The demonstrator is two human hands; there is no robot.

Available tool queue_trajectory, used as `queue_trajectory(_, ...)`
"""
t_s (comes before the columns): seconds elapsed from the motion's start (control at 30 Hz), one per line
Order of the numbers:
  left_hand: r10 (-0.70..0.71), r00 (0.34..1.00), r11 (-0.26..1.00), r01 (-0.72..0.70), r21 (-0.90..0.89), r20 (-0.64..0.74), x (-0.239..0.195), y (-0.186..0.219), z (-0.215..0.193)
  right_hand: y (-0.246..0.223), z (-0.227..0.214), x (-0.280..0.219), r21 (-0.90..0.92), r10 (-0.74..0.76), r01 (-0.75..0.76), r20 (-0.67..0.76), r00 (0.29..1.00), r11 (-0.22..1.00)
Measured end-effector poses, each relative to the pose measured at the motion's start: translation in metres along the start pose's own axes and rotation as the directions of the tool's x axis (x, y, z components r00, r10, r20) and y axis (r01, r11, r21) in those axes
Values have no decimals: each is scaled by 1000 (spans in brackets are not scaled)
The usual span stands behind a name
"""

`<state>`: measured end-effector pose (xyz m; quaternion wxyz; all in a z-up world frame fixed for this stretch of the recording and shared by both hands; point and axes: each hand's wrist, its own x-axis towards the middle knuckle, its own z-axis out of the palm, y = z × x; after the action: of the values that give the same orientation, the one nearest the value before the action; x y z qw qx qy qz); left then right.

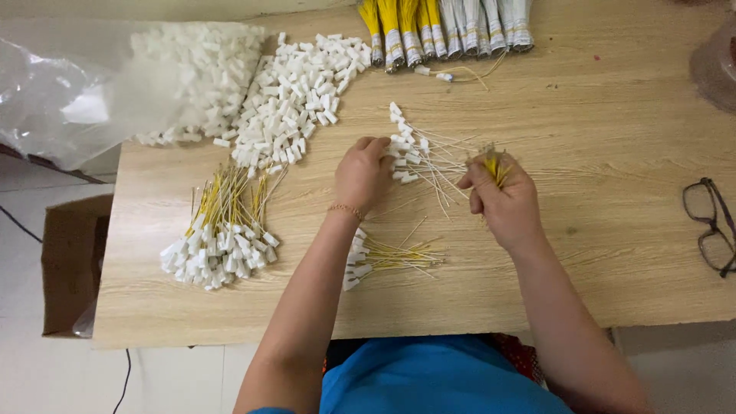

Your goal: Assembling small white plastic connectors onto yellow wires at a workbench

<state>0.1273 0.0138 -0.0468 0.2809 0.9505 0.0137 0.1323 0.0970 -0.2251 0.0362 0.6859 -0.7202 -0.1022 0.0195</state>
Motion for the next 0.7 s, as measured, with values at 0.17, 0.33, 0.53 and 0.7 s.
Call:
queue_trajectory(0.17,5,996,996,-14,93,88,12,-2,5,-9,9,1,-27,7,-8,-64,998,1000)
queue_trajectory(0.33,-14,998,999,16,-46,61,7,4,-11,-19,21,1,-3,10,-10,-35,999,1000)
queue_trajectory(0.53,21,970,934,-106,-342,-242,-26,56,-81,-30,27,-11,-10,5,-5,9,1000,1000)
queue_trajectory(0.7,-163,985,626,53,-778,-63,-68,83,-105,-69,35,-32,-38,-46,49,74,996,998)
